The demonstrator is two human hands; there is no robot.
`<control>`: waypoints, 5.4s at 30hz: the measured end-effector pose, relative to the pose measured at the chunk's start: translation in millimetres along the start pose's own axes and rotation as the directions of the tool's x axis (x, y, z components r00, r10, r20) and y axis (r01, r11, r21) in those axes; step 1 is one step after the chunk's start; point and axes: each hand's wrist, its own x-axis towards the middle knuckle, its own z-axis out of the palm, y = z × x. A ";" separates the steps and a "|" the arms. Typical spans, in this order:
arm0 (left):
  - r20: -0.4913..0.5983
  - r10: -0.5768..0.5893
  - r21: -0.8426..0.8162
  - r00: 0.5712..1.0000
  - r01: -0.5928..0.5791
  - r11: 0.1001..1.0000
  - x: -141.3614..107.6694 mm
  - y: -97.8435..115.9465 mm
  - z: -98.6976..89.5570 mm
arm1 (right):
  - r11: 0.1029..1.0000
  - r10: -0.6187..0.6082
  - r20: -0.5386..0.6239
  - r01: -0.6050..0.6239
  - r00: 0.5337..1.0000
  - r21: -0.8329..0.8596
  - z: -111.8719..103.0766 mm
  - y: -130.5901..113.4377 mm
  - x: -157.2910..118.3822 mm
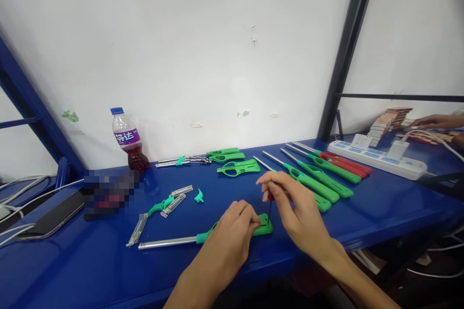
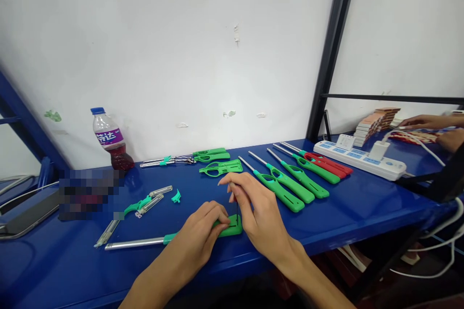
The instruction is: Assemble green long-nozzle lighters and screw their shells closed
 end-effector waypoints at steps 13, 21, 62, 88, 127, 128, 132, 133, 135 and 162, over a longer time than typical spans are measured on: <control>-0.095 0.028 -0.073 0.995 -0.035 0.997 1.1 3.2 7.2 | 0.996 0.022 -0.140 -0.010 0.990 0.087 1.3 15.5 -13.1; -0.200 -0.078 -0.199 0.977 0.037 0.979 4.2 4.0 9.8 | 0.994 0.039 -0.219 -0.015 0.975 0.108 5.2 19.9 -13.6; -0.262 -0.081 -0.200 0.962 0.028 0.979 -0.4 5.9 13.5 | 0.964 0.028 -0.401 0.081 0.916 0.252 5.6 16.6 -18.5; -0.135 -0.116 -0.080 0.984 0.105 0.991 2.4 6.3 5.7 | 0.982 -0.005 -0.052 0.015 0.999 0.186 2.3 18.9 -3.9; -0.097 -0.213 -0.123 0.972 0.200 0.972 3.4 -8.2 -1.8 | 0.987 0.026 -0.125 -0.006 0.992 0.159 8.5 21.1 -3.7; -0.097 -0.219 -0.129 0.971 0.206 0.970 4.2 -7.8 -1.7 | 0.988 0.021 -0.110 -0.003 0.994 0.157 7.9 21.3 -4.0; -0.089 -0.232 -0.150 0.969 0.217 0.965 4.7 -5.8 0.3 | 0.986 -0.010 -0.058 0.019 0.998 0.164 9.5 22.8 -5.3; -0.086 -0.232 -0.155 0.969 0.217 0.964 4.3 -5.2 0.4 | 0.987 -0.012 -0.066 0.022 0.998 0.159 10.0 23.3 -5.3; -0.083 -0.231 -0.164 0.969 0.215 0.963 3.3 -3.9 -0.2 | 0.991 -0.009 -0.113 0.024 0.994 0.132 10.0 23.6 -5.1; -0.058 -0.215 -0.249 0.975 0.195 0.949 1.3 2.3 -3.0 | 0.994 -0.022 -0.113 0.033 0.993 0.100 5.2 18.9 -8.2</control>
